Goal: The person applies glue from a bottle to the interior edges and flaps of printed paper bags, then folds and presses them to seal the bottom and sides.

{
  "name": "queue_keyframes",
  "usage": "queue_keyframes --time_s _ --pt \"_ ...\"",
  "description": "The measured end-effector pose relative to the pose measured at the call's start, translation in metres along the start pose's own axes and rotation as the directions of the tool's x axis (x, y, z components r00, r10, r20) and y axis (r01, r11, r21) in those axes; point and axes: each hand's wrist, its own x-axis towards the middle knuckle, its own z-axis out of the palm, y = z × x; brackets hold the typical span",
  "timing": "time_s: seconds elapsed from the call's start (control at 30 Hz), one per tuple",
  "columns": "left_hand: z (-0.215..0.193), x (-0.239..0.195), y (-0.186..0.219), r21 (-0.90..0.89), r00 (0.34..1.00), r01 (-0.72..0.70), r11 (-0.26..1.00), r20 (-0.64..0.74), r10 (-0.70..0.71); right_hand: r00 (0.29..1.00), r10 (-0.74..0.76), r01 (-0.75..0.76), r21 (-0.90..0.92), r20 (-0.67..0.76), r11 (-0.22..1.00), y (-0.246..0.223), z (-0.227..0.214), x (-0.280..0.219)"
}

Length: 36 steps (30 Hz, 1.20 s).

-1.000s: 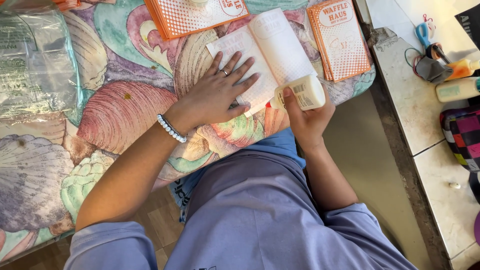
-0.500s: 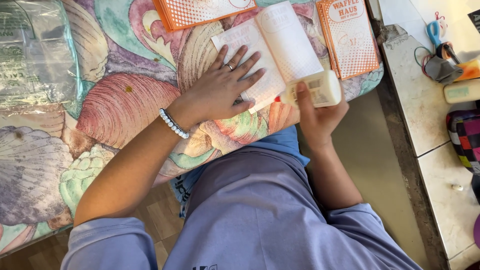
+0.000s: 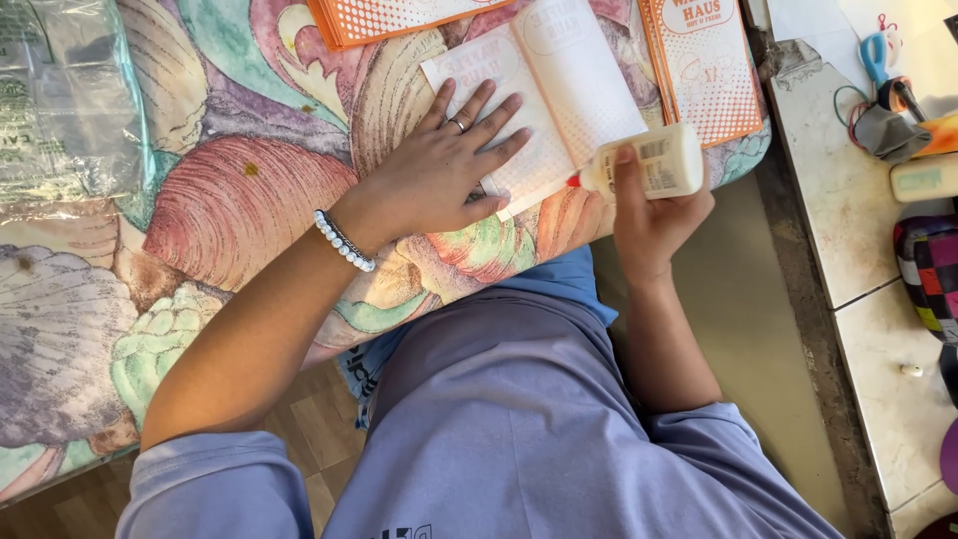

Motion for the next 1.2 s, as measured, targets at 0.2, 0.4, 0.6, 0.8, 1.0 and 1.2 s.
queue_keyframes --time_s 0.2,0.4,0.6,0.8,1.0,1.2 --pt "-0.004 0.0 0.001 0.003 1.0 0.003 1.0 0.021 -0.003 0.995 0.052 -0.044 -0.089 0.087 0.995 -0.015 0.014 -0.022" --pt "-0.003 0.0 0.002 -0.001 0.999 0.02 1.0 0.041 -0.02 0.998 -0.05 0.048 -0.04 -0.048 0.998 0.011 -0.004 0.002" --pt "0.0 -0.001 0.0 -0.011 1.0 0.018 1.0 0.024 -0.018 0.999 0.049 -0.049 0.004 -0.017 0.999 -0.008 0.01 -0.017" --pt "0.002 0.0 -0.001 -0.008 0.999 -0.007 1.0 -0.04 0.007 0.997 0.057 -0.057 -0.003 -0.05 0.998 0.007 0.003 -0.007" --pt "-0.003 -0.001 0.001 -0.016 0.998 0.025 1.0 0.05 -0.024 0.996 -0.072 0.071 -0.033 -0.044 0.997 0.007 0.002 -0.006" --pt "-0.001 0.0 0.001 -0.017 1.0 0.014 1.0 0.021 -0.013 0.997 0.079 -0.078 0.022 -0.024 0.997 0.015 0.006 -0.014"
